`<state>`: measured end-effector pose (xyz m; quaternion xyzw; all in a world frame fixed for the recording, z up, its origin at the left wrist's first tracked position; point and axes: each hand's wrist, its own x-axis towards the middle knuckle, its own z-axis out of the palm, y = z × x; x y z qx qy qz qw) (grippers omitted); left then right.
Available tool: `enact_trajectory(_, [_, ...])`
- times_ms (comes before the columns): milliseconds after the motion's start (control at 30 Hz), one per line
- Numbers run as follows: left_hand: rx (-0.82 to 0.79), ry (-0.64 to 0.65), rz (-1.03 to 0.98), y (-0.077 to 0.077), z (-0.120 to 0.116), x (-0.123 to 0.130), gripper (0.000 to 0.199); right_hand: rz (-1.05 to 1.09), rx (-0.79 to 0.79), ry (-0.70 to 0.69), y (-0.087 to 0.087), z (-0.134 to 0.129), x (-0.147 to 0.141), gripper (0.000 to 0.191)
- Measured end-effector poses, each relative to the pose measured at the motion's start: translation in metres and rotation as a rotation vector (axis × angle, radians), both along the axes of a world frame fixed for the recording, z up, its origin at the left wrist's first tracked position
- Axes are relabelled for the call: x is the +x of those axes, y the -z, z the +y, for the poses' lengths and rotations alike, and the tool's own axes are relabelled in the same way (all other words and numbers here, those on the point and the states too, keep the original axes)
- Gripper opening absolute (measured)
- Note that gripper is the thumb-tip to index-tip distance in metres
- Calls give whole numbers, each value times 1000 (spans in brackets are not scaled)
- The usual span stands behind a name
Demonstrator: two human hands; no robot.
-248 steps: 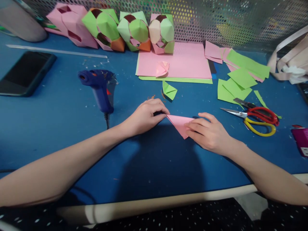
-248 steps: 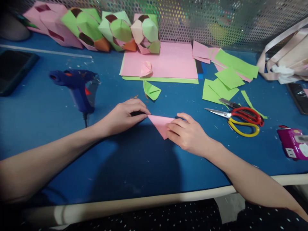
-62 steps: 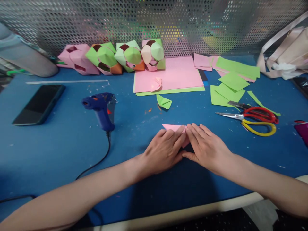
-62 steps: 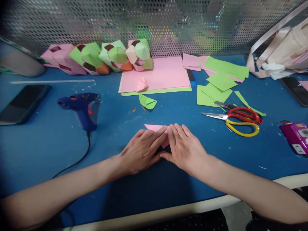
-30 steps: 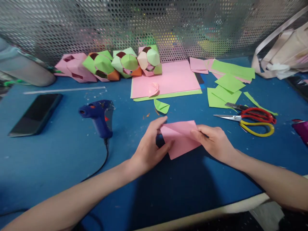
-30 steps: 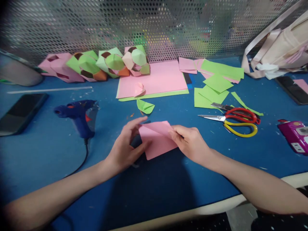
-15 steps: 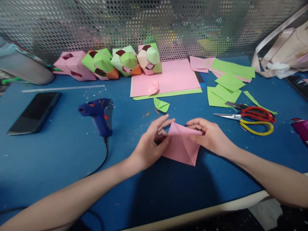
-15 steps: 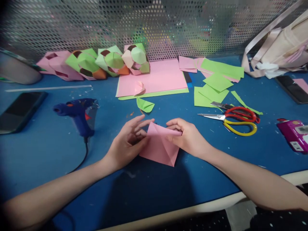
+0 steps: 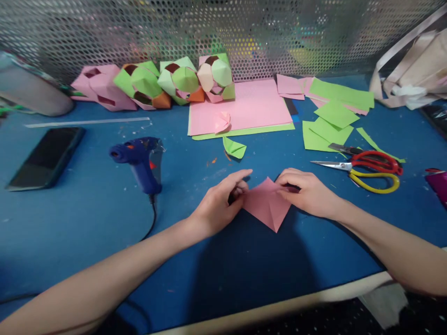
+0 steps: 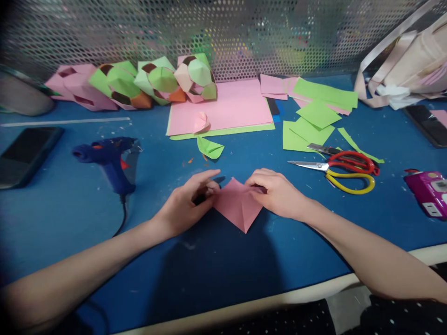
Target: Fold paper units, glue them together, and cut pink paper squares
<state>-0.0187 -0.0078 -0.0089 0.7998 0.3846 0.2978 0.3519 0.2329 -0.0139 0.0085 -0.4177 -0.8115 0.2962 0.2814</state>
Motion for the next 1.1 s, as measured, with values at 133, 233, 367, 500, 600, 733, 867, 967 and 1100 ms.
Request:
enact_trajectory(133, [144,62,93,-3,2,-1,50,-97,111,-84,8,-2,-1,15])
enact_trajectory(233, [270,115,123,-4,0,0,45,-145,132,-48,11,-6,-4,19])
enact_trajectory(367, [427,206,155,-3,-2,0,41,-41,201,-58,12,-7,-7,17])
enact_trajectory(500, [389,218,164,-2,-1,-2,45,81,251,-70,13,-6,-3,22])
enact_trajectory(600, [348,133,155,-2,1,-1,47,71,293,-119,17,-5,1,27])
enact_trajectory(733, [292,38,129,-4,5,-1,44,-33,368,-156,22,-4,1,30])
enact_trajectory(867, [280,17,150,-6,7,-2,38,-193,494,-205,19,-6,-4,24])
enact_trajectory(967, [291,7,194,-7,10,-4,33,-250,586,-258,15,-6,-7,23])
enact_trajectory(1100, [316,44,203,-5,13,-7,28,-283,639,-336,12,-7,-6,21])
